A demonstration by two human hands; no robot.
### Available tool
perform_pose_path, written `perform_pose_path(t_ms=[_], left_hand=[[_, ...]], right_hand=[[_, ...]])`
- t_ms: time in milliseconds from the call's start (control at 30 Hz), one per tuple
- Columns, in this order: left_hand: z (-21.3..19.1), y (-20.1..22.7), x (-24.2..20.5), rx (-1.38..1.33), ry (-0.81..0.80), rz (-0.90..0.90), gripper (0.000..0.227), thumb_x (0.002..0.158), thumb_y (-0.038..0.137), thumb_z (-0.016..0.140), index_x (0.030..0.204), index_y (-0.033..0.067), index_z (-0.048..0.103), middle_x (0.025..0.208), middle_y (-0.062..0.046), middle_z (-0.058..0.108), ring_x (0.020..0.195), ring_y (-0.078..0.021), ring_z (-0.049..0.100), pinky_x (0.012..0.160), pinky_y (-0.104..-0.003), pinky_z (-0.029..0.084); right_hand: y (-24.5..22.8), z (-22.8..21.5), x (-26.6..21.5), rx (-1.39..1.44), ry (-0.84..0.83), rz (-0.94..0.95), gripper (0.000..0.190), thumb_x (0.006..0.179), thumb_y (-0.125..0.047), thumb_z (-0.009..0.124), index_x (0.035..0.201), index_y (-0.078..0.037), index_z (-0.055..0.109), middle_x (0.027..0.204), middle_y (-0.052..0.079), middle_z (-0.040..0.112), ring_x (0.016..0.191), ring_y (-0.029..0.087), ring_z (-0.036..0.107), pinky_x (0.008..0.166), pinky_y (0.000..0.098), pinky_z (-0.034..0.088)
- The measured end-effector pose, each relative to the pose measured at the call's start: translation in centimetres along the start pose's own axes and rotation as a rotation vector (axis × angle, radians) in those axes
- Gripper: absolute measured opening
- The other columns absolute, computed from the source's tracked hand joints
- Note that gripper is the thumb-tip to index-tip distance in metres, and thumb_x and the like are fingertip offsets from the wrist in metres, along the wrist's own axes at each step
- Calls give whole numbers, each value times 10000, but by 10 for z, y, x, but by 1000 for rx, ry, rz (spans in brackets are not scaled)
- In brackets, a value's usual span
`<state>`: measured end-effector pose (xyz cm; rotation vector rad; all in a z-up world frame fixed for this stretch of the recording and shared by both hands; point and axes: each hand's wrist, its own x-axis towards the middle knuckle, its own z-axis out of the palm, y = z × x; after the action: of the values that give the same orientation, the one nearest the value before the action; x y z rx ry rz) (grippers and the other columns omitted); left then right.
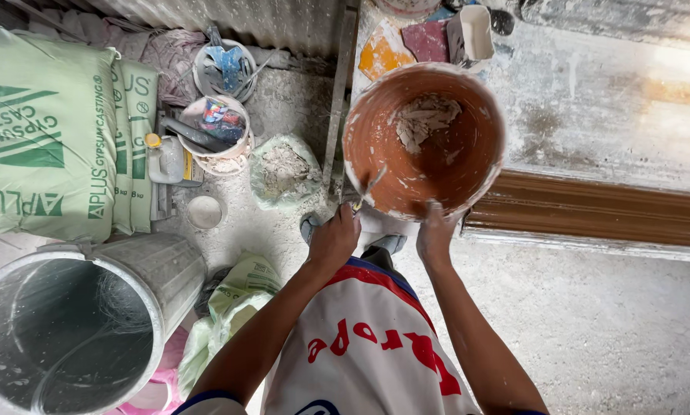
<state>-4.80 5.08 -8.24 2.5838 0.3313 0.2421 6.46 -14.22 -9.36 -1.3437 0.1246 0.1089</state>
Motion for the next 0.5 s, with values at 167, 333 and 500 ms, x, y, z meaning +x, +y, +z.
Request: perform_pose_path(t_ms=[167,333,500], left_hand=[[18,-25,-19,1,-87,158,281,992,255,586,1127,17,524,866,-168,713,668,-352,723,552,-504,566],[27,-51,-24,7,-160,123,280,1016,246,571,1148,5,519,842,-176,710,628,-338,714,520,-457,577],[32,-53,-16,12,-11,84,241,1011,240,573,1111,28,520,779,-148,717,592,-309,709,480,-446,559]], right_hand=[[40,15,-36,-67,-26,276,568,1067,-87,472,1567,-69,202,1465,205,479,1265,313,537,1108,512,470],[22,38,-45,35,32,351,581,1005,-48,393,1535,-105,161,1463,195,419,1279,349,531,1071,547,523],[-25,50,-39,135,68,425,524,1012,-30,353,1500,-103,175,1481,197,399,1338,355,523,1071,544,474]])
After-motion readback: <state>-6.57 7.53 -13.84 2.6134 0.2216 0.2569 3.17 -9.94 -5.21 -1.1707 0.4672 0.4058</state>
